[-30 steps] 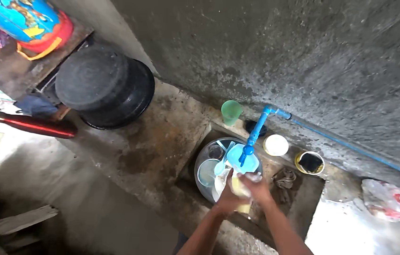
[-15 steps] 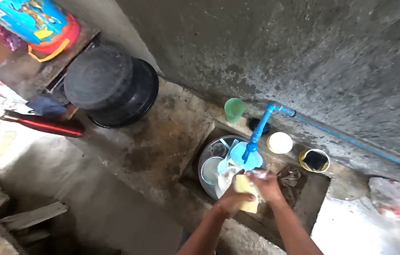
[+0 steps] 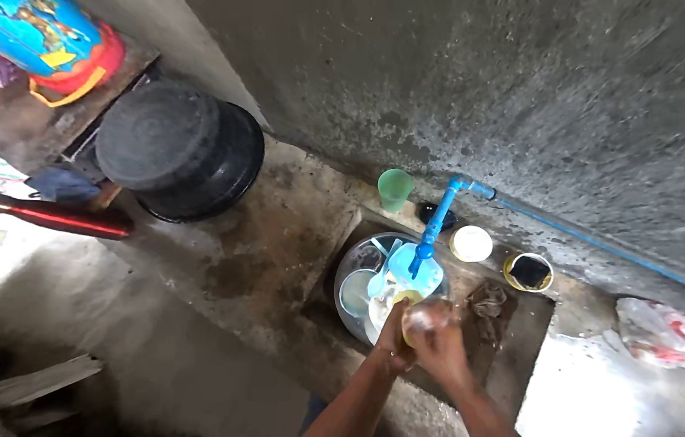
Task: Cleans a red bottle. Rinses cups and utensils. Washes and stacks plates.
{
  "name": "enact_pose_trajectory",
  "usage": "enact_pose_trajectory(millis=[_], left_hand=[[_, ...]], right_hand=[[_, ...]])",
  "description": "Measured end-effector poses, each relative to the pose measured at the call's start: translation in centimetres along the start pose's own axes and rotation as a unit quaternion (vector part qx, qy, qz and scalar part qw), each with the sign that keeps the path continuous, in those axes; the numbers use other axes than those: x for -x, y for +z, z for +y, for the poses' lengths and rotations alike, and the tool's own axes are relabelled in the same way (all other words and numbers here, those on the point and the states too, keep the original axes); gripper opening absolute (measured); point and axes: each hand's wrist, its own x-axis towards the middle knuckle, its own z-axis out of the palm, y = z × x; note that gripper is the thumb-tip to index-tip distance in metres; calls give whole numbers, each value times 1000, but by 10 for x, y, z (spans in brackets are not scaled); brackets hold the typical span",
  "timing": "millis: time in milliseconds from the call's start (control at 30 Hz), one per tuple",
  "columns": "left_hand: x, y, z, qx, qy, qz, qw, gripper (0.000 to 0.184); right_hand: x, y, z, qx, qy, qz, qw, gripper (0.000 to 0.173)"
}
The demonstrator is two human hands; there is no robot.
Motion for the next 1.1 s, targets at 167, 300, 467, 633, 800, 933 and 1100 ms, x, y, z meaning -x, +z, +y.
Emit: enact_pose_trajectory(millis=[167,300,467,633,800,933,1100], left_hand=[[7,3,3,-40,-30,16,999,34],[18,-19,15,-161,-100,-154,970,40],[19,-15,33,-286,-26,-59,956,47],[26,-38,30,-293,-81,-25,952,50],[21,-65,40,-260,-171,-96,946,55],[33,-75,54,-300,-185,-248,903,52],[15,-74,62,-378,-115,-234,888,102]], right_hand=[[0,15,35,11,56,27,998,26],[-42,-19,53,-103,226,79,965,37],[-27,-43,18,-175,261,-249,916,32],[-4,-22,1,-115,294,-310,897,40],[11,-12,12,-187,258,-367,874,53],[12,-4,16,-337,363,-304,814,26],[-20,31,37,-331,490,29,806,39]])
